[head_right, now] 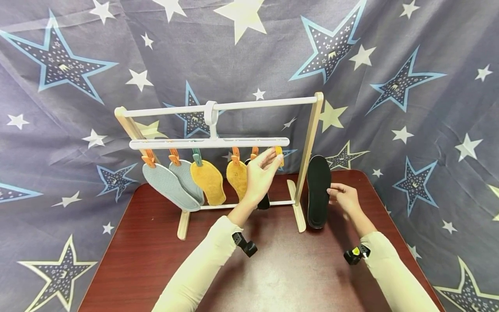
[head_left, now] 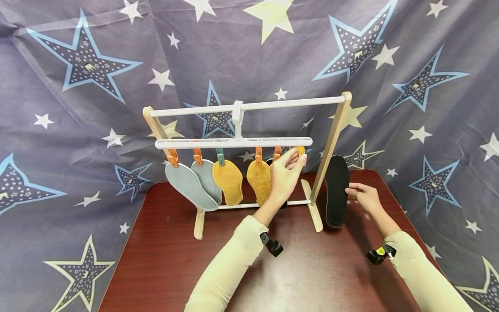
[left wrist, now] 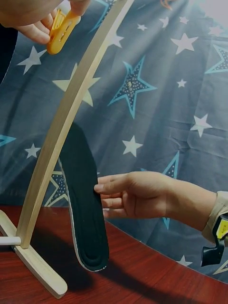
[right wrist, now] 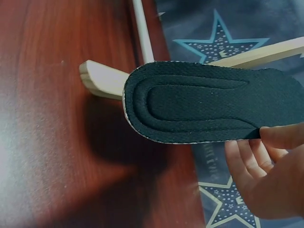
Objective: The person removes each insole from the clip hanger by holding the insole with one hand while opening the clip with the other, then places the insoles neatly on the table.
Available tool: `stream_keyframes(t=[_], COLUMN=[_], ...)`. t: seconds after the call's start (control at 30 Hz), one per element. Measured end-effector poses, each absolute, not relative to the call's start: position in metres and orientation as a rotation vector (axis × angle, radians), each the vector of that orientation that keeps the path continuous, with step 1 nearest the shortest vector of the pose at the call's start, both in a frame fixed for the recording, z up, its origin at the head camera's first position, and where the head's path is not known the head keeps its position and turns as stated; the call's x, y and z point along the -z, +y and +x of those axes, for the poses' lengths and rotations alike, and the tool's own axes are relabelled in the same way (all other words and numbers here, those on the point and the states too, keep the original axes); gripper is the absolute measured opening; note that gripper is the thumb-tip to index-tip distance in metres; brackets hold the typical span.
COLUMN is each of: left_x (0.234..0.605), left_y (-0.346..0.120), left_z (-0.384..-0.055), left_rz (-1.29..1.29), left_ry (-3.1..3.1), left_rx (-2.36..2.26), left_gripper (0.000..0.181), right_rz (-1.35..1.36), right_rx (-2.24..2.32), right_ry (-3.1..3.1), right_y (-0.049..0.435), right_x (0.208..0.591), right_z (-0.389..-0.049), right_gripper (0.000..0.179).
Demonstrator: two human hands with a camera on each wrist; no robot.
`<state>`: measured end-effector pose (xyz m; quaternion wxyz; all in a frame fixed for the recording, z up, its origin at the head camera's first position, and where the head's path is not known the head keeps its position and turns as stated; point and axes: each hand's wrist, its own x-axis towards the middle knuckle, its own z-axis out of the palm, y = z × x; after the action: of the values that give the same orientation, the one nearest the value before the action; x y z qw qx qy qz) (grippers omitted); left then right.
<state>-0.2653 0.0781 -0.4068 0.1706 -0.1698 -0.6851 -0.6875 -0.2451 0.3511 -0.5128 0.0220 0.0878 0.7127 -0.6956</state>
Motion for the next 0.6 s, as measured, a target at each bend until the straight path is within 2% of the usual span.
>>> stream_keyframes(t=[0.4, 0.6], left_x=[0.407, 0.408], left_y=[0.079, 0.079], left_z=[-0.265, -0.266], left_rz=[-0.478, -0.484], left_ry=[-1.928, -1.918], left_rx=[1.971, 1.978], left_gripper=[0.032, 0.032], right_rz=[0.346, 0.386], right_rx=[1.942, 1.977], right_ry=[2.362, 2.263], right_y=[0.35, 0.351], right_x=[0.53, 0.536], right_z=[-0.251, -0.249], right_gripper=[0.039, 0.032])
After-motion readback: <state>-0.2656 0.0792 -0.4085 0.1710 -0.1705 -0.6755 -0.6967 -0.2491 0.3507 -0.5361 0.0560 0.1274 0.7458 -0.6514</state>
